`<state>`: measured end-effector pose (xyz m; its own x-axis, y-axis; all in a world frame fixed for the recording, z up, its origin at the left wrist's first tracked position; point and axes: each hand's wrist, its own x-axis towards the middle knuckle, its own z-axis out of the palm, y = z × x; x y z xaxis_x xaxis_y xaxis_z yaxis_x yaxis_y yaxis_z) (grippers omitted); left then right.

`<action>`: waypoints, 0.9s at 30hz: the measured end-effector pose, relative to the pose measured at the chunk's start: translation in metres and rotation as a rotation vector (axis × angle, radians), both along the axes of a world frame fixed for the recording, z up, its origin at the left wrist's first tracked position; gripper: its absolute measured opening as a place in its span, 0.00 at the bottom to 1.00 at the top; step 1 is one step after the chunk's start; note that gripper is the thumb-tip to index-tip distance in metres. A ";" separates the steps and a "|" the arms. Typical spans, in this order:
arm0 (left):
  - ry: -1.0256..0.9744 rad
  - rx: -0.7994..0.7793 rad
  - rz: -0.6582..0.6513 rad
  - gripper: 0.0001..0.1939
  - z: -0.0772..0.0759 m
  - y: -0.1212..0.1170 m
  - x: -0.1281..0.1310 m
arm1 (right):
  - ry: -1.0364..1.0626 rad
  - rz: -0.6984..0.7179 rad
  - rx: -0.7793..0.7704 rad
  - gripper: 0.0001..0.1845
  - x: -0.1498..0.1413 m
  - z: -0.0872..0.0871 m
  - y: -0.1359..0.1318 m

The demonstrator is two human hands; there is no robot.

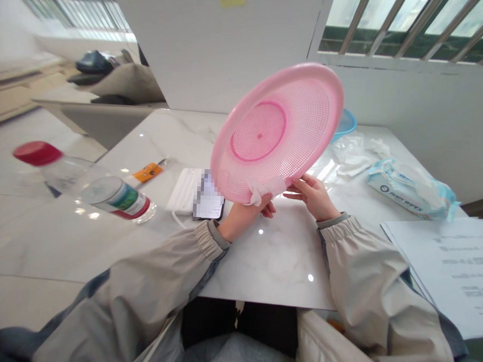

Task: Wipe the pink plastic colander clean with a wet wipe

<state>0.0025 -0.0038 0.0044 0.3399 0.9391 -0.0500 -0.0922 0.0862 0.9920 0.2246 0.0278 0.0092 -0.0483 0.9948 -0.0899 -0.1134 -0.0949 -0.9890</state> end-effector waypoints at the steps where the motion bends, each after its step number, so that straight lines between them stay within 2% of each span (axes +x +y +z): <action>1: 0.000 0.007 -0.003 0.23 0.000 0.000 0.000 | -0.014 0.023 -0.011 0.26 0.000 0.000 0.000; 5: 0.008 0.018 -0.008 0.23 0.000 0.000 -0.001 | -0.026 0.067 -0.041 0.27 -0.001 -0.001 -0.002; 9: 0.000 0.025 0.000 0.22 0.001 -0.001 -0.001 | -0.067 0.037 -0.035 0.26 -0.001 -0.001 -0.001; 13: 0.019 0.014 0.004 0.21 0.003 -0.001 -0.001 | -0.063 -0.111 0.056 0.25 0.002 0.001 0.003; 18: 0.045 -0.007 0.001 0.21 0.003 -0.001 -0.002 | 0.063 -0.486 0.328 0.21 0.011 0.002 0.012; 20: 0.051 0.017 -0.007 0.22 0.001 -0.001 -0.002 | 0.103 -0.577 0.388 0.20 0.013 0.002 0.014; 22: 0.059 0.024 -0.008 0.23 0.000 0.000 -0.002 | 0.120 -0.603 0.389 0.21 0.014 0.002 0.015; 27: 0.068 -0.007 -0.007 0.19 0.000 0.001 -0.002 | 0.124 -0.555 0.345 0.23 0.011 0.001 0.013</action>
<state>0.0008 -0.0029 0.0041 0.3421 0.9363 -0.0797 -0.0241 0.0936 0.9953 0.2352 0.0410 0.0106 0.4903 0.8456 0.2111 -0.1687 0.3297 -0.9289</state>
